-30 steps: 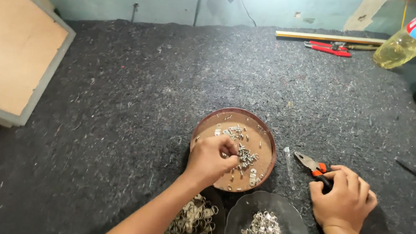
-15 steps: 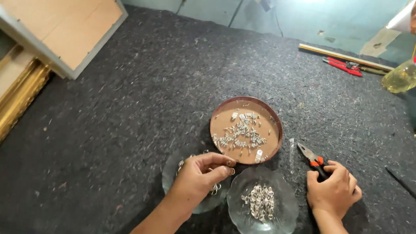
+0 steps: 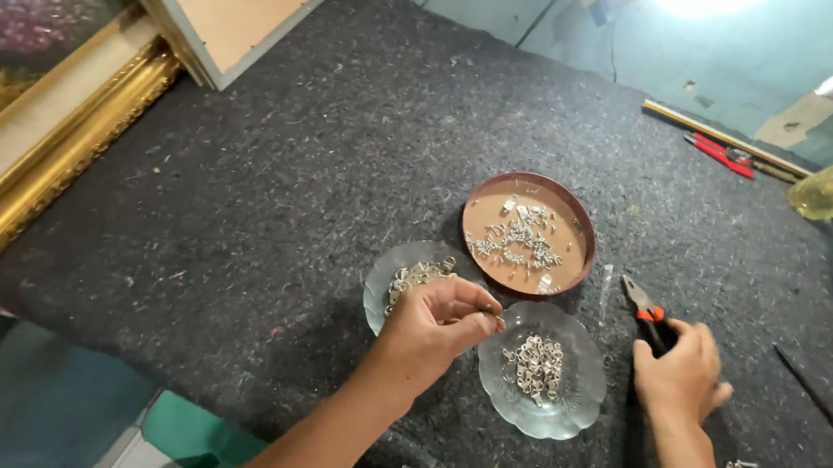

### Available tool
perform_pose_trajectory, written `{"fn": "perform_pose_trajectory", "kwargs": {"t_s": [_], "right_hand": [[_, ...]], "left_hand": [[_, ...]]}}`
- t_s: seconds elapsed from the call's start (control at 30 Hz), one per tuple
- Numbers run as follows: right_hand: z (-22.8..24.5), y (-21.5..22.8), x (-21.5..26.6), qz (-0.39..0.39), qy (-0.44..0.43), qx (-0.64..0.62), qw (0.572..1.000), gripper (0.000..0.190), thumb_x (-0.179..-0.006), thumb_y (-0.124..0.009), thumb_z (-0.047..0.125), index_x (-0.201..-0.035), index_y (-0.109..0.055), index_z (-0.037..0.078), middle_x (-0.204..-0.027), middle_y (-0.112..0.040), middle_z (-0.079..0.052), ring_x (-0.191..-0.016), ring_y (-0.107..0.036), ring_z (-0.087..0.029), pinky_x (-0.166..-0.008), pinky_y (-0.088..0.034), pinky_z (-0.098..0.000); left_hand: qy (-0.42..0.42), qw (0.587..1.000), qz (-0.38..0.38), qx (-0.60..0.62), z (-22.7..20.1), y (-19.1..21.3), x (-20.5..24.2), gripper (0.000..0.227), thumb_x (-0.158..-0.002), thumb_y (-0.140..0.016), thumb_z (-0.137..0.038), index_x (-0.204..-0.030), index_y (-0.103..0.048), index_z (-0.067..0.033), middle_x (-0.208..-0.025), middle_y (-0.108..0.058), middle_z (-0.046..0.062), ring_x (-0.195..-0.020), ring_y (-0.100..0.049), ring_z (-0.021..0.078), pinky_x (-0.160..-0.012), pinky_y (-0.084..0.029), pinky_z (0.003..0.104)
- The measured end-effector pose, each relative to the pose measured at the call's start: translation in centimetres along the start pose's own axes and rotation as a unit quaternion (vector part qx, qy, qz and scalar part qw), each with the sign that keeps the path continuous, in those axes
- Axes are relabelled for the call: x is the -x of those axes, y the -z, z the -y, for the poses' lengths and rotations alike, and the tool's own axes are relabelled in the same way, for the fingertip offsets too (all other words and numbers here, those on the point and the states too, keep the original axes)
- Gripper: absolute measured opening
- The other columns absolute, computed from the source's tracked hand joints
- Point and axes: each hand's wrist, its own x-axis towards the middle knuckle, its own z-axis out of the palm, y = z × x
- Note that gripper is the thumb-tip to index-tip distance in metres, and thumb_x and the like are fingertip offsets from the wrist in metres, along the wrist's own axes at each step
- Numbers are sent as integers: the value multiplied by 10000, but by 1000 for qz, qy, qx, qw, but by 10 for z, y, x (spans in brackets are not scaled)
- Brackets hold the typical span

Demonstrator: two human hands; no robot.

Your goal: Sorting and manipulating small metal frame hardware components using hands and pliers at a workshop bench.

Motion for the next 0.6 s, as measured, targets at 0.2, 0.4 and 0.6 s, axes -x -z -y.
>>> {"fn": "perform_pose_trajectory", "kwargs": {"t_s": [0.2,0.4,0.6], "right_hand": [[74,83,76,116,-32,-404,907,189,-848,-483,125,-972,-589,28,-866,-643,-100,-728,-595,-197,-678,-426,-296],[117,128,122,212,-77,-435,872,155,-776,-590,89,-872,-675,1,-726,-683,-127,-657,-611,-188,-658,-455,-270],[109,124,127,217,-42,-449,866,94,-742,-679,80,-767,-691,-10,-651,-651,-79,-624,-582,-130,-586,-443,-250]], "left_hand": [[6,999,-5,53,4,-10,9,126,-710,-621,-102,-826,-632,-54,-783,-682,101,-800,-667,167,-782,-526,296],[-29,999,31,-8,8,-22,11,90,-721,-660,-104,-785,-619,-54,-618,-598,35,-543,-493,80,-514,-396,215],[-22,997,68,-36,7,-27,17,113,-745,-624,-171,-823,-614,-89,-707,-606,43,-617,-524,115,-596,-442,278]]}}
